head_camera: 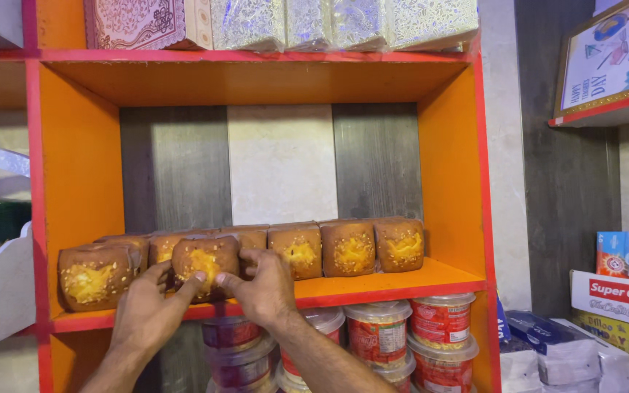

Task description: The person takes individual cakes from a plastic crate and places them onto a shelf in a row, then moves packages of snacks onto another shelf.

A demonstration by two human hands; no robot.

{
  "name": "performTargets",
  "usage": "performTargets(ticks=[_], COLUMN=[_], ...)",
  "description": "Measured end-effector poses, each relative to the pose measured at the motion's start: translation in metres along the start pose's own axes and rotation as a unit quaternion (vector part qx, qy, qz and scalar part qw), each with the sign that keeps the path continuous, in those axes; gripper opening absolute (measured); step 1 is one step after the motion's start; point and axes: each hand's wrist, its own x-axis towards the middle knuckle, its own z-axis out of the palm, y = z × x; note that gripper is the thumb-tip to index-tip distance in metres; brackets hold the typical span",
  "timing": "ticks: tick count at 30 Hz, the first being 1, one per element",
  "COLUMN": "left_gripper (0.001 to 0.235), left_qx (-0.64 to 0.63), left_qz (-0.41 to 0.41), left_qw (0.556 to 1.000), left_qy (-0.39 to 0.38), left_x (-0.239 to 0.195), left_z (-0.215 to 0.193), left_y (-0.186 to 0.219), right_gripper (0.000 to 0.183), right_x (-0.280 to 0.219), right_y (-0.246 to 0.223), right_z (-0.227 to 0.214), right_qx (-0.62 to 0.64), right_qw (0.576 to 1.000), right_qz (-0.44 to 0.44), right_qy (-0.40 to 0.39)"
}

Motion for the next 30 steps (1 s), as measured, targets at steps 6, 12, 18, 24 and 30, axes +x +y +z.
performTargets(ticks=[6,12,18,24,30], left_gripper=[0.081,0.058,0.055,0.061,0.058], left_qx=[0.025,-0.002,-0.013,0.047,0.085], left_qz=[0.016,0.004,0.020,-0.020,-0.010], left_qw=[0.999,0.998,0.997,0.994,0.988], left_qy=[0.036,0.056,0.073,0.101,0.130], left_x=[0.008,0.006,0.014,0.006,0.011], left_z=[-0.003,-0.017,-0.021,-0.031,-0.028], left_y=[-0.019,-0.022,-0.034,-0.028,-0.035], right_gripper=[0.060,0.074,0.070,0.063,0.058], right_x=[0.007,0.009,0.016,0.017,0.017], right_y=[0.009,0.006,0.008,0.004,0.001], right_z=[0.019,0.036,0.047,0.049,0.048], right_qx=[-0.003,0.011,-0.003,0.003,-0.007], right_qw=[1.000,0.998,0.998,0.998,0.998], right_qz=[-0.023,-0.023,-0.042,-0.027,-0.037], right_qy=[-0.007,-0.061,-0.039,-0.048,-0.048])
